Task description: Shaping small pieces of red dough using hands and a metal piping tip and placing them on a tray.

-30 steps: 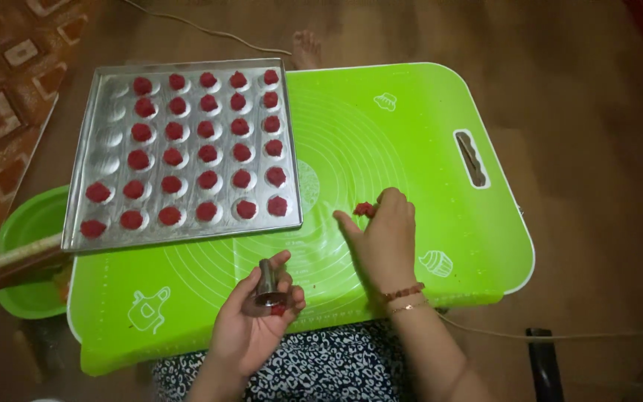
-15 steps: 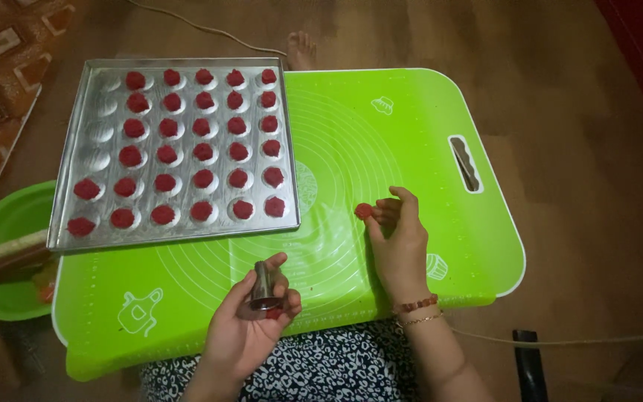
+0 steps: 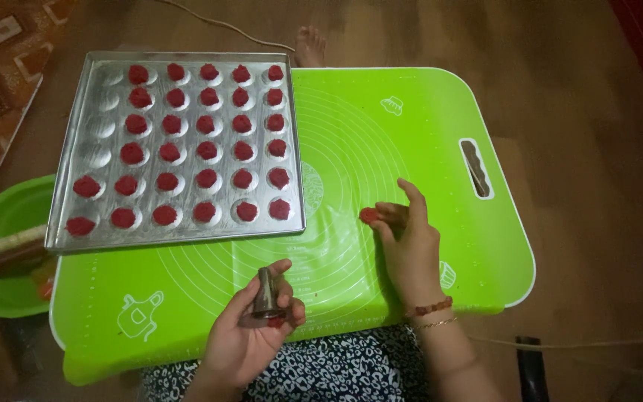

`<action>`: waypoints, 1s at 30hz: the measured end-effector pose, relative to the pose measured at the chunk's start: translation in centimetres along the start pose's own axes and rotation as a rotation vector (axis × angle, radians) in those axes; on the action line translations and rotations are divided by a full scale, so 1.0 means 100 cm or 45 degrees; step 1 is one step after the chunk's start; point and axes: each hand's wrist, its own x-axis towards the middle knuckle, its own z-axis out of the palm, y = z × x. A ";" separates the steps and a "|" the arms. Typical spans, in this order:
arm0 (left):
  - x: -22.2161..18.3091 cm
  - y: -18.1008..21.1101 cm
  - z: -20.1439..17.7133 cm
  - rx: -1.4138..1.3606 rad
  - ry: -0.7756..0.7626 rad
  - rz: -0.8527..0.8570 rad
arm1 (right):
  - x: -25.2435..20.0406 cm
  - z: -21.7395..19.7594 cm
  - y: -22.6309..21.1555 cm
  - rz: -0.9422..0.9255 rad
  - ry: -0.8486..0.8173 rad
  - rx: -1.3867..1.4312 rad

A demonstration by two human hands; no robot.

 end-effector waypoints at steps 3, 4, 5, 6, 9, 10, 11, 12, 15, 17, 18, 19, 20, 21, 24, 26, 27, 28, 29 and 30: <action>0.003 -0.001 -0.002 0.006 -0.011 0.002 | 0.002 0.000 0.002 -0.050 0.025 -0.022; 0.002 -0.002 -0.003 0.010 -0.009 -0.008 | 0.001 -0.001 0.004 -0.066 0.027 -0.032; 0.002 -0.001 -0.003 0.009 -0.009 -0.010 | 0.003 -0.005 0.001 -0.064 0.027 -0.033; 0.001 -0.001 -0.002 -0.004 0.018 -0.004 | 0.006 -0.010 -0.003 0.018 -0.033 -0.039; 0.002 0.000 -0.004 -0.048 0.034 -0.007 | 0.019 -0.026 -0.011 0.067 -0.278 -0.072; 0.002 0.001 -0.004 -0.074 0.025 -0.015 | 0.024 -0.031 -0.014 0.034 -0.462 -0.094; 0.001 0.001 -0.003 -0.075 0.029 -0.016 | 0.028 -0.033 -0.017 0.037 -0.465 -0.094; 0.002 0.001 -0.002 -0.065 0.046 -0.026 | 0.034 -0.035 -0.020 0.028 -0.547 -0.173; 0.003 0.000 -0.006 -0.085 0.051 -0.030 | 0.046 -0.036 -0.013 -0.063 -0.654 -0.235; 0.002 0.000 -0.008 -0.119 0.049 -0.029 | 0.050 -0.035 -0.008 -0.138 -0.686 -0.215; 0.001 0.001 -0.007 -0.101 0.040 -0.034 | 0.050 -0.035 -0.007 -0.120 -0.680 -0.232; 0.000 0.001 -0.007 -0.082 0.032 -0.039 | 0.051 -0.035 -0.007 -0.102 -0.675 -0.248; 0.000 0.002 -0.006 -0.082 0.034 -0.041 | 0.050 -0.035 -0.002 -0.100 -0.675 -0.247; 0.000 0.002 -0.005 -0.086 0.038 -0.042 | 0.050 -0.035 0.004 -0.098 -0.637 -0.308; 0.001 0.001 -0.003 -0.069 0.065 -0.050 | 0.046 -0.034 0.020 -0.234 -0.521 -0.352; 0.002 0.001 -0.003 -0.049 0.090 -0.055 | 0.044 -0.033 0.027 -0.370 -0.446 -0.336; 0.002 0.001 -0.004 -0.059 0.086 -0.053 | 0.044 -0.032 0.028 -0.389 -0.444 -0.375; 0.002 0.000 -0.006 -0.070 0.082 -0.052 | 0.044 -0.032 0.030 -0.408 -0.443 -0.416; 0.003 0.000 -0.004 -0.069 0.081 -0.058 | 0.044 -0.031 0.029 -0.403 -0.440 -0.417; 0.003 0.000 -0.003 -0.054 0.100 -0.056 | 0.044 -0.031 0.029 -0.498 -0.407 -0.449</action>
